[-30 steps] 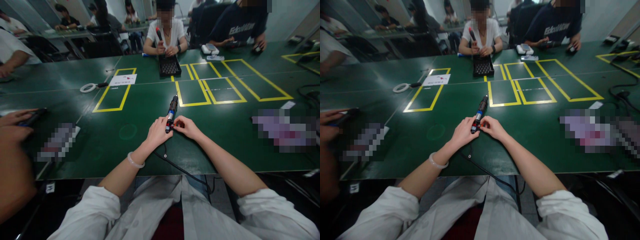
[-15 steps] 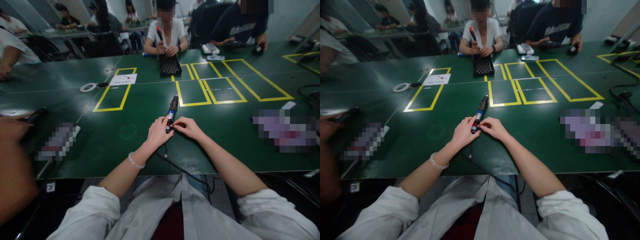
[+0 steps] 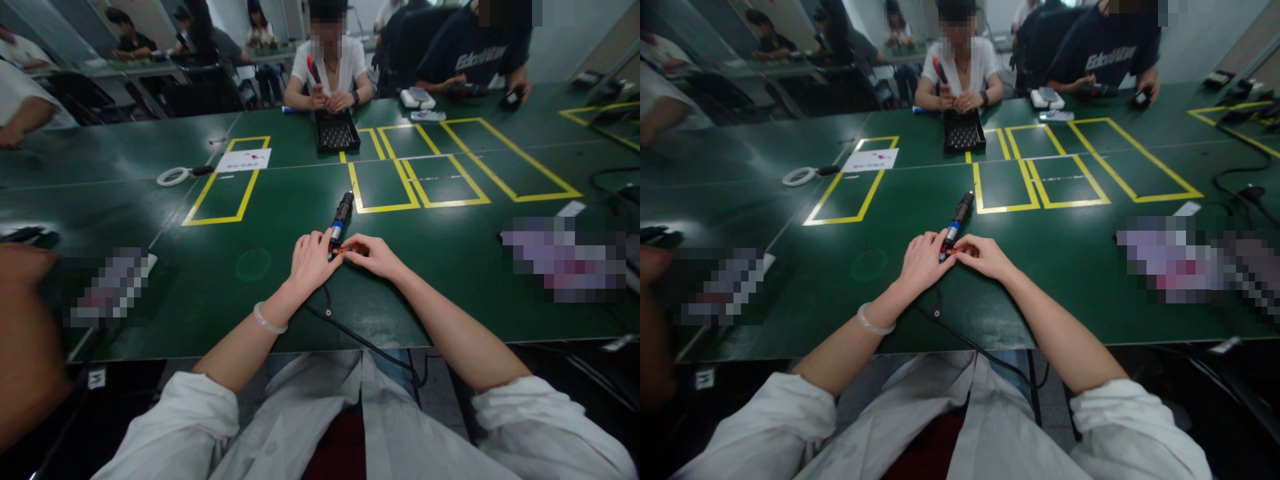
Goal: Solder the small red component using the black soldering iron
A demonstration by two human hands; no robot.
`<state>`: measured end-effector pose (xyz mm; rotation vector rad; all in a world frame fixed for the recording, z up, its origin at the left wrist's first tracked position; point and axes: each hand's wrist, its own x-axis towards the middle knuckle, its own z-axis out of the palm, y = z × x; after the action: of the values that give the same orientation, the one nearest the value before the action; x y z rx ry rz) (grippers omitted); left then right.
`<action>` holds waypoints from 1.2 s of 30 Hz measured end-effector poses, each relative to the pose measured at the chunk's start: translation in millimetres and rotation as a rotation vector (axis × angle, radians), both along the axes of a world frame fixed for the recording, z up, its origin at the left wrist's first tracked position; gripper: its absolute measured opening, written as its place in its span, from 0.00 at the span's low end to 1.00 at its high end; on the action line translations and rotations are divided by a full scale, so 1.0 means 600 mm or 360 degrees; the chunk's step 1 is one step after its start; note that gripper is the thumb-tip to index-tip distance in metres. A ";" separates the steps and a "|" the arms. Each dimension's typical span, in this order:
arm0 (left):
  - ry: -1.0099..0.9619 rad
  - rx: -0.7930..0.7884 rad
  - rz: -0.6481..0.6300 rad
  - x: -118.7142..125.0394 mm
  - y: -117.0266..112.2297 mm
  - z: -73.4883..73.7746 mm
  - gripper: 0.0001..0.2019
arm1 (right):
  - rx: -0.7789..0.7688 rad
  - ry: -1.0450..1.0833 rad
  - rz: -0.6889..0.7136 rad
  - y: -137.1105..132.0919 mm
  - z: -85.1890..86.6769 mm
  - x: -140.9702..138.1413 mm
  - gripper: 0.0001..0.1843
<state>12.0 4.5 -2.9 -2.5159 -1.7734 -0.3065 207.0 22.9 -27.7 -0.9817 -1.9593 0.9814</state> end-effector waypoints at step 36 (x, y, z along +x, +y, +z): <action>0.0420 -0.0250 0.0957 -0.426 0.187 0.027 0.32 | 0.0024 -0.0125 -0.0015 0.004 -0.004 0.004 0.09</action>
<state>-243.8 117.0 13.3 -1.8508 -2.3716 0.1902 209.4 25.4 -29.9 -1.0344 -2.0216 0.9344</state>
